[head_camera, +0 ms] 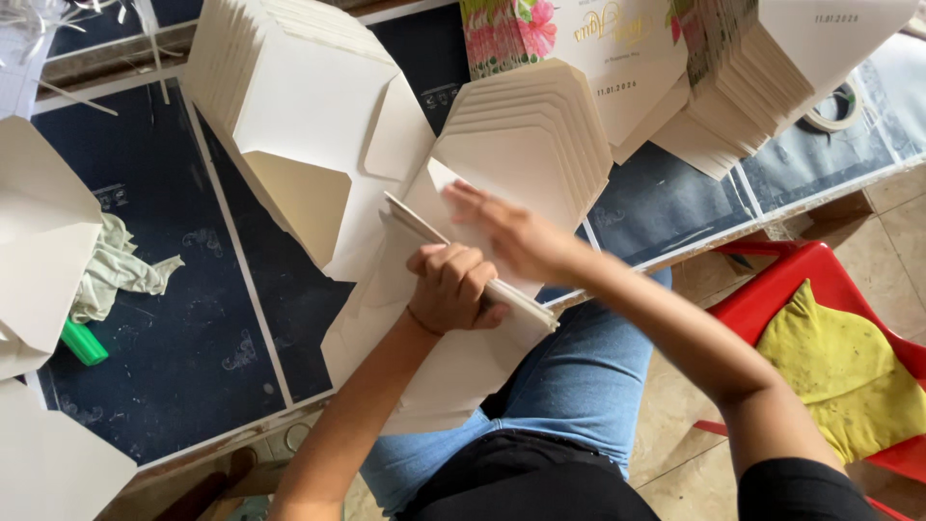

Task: The person sits on a chair and folds the flaps of white envelopes by hand, stacking them on the table. They then use a green marker to write on the envelopes and continue folding and stacking them.

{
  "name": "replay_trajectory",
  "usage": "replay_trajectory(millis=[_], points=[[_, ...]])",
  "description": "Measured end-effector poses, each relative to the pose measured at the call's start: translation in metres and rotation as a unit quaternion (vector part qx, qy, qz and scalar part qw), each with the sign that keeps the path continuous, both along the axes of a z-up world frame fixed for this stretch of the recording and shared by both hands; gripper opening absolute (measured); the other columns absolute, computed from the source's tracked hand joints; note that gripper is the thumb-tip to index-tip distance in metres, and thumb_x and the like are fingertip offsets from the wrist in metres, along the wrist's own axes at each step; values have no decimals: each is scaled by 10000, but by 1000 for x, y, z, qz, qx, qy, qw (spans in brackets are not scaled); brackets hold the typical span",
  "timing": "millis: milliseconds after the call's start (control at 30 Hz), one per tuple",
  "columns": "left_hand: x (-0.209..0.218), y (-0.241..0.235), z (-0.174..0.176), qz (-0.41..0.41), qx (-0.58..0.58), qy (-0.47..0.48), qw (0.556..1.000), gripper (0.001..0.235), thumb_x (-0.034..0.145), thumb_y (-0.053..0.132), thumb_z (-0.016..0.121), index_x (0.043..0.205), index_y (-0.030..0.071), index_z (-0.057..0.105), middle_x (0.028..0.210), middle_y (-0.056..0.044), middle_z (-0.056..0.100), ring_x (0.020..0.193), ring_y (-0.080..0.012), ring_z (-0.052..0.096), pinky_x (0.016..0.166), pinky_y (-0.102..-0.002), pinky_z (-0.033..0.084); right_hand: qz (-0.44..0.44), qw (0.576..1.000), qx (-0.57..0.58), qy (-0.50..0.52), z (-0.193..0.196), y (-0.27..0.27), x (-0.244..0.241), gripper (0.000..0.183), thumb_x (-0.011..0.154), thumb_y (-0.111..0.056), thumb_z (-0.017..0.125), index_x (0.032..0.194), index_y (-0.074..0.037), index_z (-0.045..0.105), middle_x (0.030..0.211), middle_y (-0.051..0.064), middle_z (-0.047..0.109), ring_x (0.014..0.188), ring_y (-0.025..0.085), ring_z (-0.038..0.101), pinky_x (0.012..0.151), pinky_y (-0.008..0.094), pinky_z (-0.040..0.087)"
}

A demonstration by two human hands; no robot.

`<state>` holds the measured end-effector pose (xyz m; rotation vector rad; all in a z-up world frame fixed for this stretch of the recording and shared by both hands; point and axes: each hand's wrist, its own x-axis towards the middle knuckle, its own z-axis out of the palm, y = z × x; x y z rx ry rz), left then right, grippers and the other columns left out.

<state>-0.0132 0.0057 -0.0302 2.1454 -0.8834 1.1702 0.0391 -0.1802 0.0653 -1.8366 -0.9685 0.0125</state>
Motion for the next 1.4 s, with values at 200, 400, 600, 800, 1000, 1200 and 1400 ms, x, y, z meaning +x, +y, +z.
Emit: replay_trajectory(millis=[200, 400, 600, 800, 1000, 1200, 1400], points=[[19, -14, 17, -15, 31, 34, 999, 578, 1088, 641, 301, 1149, 208, 680, 1165, -16, 640, 1115, -227, 641, 1023, -442, 427, -51, 994, -54, -86, -39, -18, 0, 412, 1083, -53, 583, 1464, 96, 633, 1480, 348, 629, 1374, 554, 595, 1107, 614, 512], [35, -28, 47, -77, 77, 137, 985, 363, 944, 392, 650, 1208, 145, 684, 1430, -134, 666, 1369, -345, 648, 1144, -573, 469, -368, 815, -351, -276, 4, -75, 61, 248, 979, 73, 615, 1021, -72, 811, 1078, 70, 496, 1032, 270, 515, 766, 348, 599], [43, -37, 34, -77, 55, 123, 988, 414, 948, 395, 624, 1225, 97, 701, 1170, -107, 653, 1174, -318, 679, 1062, -500, 504, -284, 886, -291, -223, 6, -73, 73, 241, 1040, 68, 547, 1079, -92, 722, 1037, 102, 591, 963, 328, 660, 733, 421, 595], [45, -39, 29, -54, 78, 135, 986, 330, 965, 451, 599, 1093, 156, 677, 1063, -32, 609, 1143, -268, 635, 1036, -483, 445, -276, 892, -281, -223, 15, -79, 88, 242, 1071, 0, 576, 1024, -98, 793, 1050, 89, 584, 970, 294, 639, 729, 392, 610], [28, -23, 23, -9, 51, 35, 998, 496, 1067, 577, 366, 1106, 181, 663, 1085, -58, 600, 1040, -271, 623, 978, -490, 398, -128, 979, -106, -120, 22, -66, 90, 267, 964, 110, 503, 902, -96, 663, 1121, 126, 611, 994, 361, 680, 865, 423, 575], [20, -14, -6, 7, -2, 2, 1000, 628, 1079, 700, 197, 1105, 235, 618, 1122, -4, 534, 1080, -245, 553, 1021, -519, 312, -36, 984, -92, -148, 75, -21, 38, 220, 1004, 152, 437, 1071, 60, 625, 1460, 313, 615, 1346, 570, 591, 1059, 622, 533], [14, -9, -3, 2, -9, -10, 1000, 622, 1109, 642, 198, 1117, 186, 621, 1150, -41, 546, 1101, -266, 580, 990, -491, 369, 38, 996, -78, -15, 73, -11, 33, 402, 1104, -4, 482, 1467, 131, 588, 1550, 386, 559, 1430, 590, 509, 1124, 678, 463]])
